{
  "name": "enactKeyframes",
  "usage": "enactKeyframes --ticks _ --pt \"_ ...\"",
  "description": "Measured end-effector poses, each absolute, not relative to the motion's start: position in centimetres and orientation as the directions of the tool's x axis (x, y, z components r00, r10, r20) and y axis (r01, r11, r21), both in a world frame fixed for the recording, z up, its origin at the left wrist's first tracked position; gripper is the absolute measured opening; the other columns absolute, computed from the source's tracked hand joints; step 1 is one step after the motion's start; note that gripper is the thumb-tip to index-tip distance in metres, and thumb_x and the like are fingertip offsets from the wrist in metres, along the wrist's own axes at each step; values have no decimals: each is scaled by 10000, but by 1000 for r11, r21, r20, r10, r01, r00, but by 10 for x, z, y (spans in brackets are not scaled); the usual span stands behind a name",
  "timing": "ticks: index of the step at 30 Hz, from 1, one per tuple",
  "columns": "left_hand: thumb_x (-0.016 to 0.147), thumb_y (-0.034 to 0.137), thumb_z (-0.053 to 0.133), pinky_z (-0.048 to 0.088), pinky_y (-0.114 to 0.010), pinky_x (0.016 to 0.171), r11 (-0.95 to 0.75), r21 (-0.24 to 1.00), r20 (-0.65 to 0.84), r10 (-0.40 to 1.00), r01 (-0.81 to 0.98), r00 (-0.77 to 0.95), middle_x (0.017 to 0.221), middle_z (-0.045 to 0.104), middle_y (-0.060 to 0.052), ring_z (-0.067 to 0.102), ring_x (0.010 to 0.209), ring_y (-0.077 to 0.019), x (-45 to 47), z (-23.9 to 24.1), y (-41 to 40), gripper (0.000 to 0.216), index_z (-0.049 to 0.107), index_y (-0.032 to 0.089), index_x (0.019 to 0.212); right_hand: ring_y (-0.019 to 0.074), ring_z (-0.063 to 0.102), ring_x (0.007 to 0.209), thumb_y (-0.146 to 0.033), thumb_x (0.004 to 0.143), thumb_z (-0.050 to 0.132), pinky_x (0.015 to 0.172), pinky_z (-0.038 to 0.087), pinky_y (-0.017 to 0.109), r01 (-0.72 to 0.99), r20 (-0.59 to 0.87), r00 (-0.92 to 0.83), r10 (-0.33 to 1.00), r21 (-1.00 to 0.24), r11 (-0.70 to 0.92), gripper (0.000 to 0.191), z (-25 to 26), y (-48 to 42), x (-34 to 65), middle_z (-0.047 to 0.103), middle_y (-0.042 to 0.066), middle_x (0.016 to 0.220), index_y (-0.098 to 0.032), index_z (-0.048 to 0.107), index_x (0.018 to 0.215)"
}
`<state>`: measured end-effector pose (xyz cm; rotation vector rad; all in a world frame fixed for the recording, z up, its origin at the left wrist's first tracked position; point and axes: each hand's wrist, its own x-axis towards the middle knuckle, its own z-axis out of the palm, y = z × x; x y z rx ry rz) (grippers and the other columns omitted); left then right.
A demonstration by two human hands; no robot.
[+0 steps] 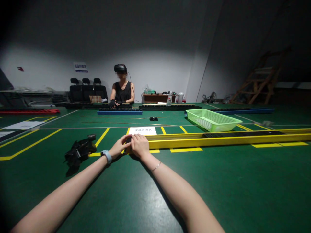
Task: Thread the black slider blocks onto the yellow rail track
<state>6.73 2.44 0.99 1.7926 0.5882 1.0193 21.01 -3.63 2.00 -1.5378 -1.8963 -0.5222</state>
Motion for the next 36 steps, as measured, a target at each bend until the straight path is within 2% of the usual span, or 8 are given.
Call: enactKeyframes --ticks 14,27,36 --pt "796 307 586 297 -387 1092 -454 891 393 741 -25 544 1342 486 -109 439 1254 -209 69 9 22 492 464 186 1257 214 473 1171 -335 965 264 969 328 370 966 660 -131 739 -83 246 406 20 -38 211 584 78 1227 -185 533 1230" --pt "846 295 519 282 -380 1101 -572 819 462 695 34 551 1363 467 -100 425 1269 -204 69 -2 31 452 445 193 1279 197 514 1077 -348 964 293 879 362 325 960 708 -120 696 -95 262 364 19 -35 210 624 83 1120 -181 538 1175" --pt "845 298 519 306 -369 1088 -585 809 463 695 58 551 1347 483 -100 446 1250 -197 70 0 33 445 452 184 1270 200 512 1058 -345 962 304 857 354 322 960 711 -116 693 -100 263 351 19 -35 211 624 79 1104 -179 536 1167"
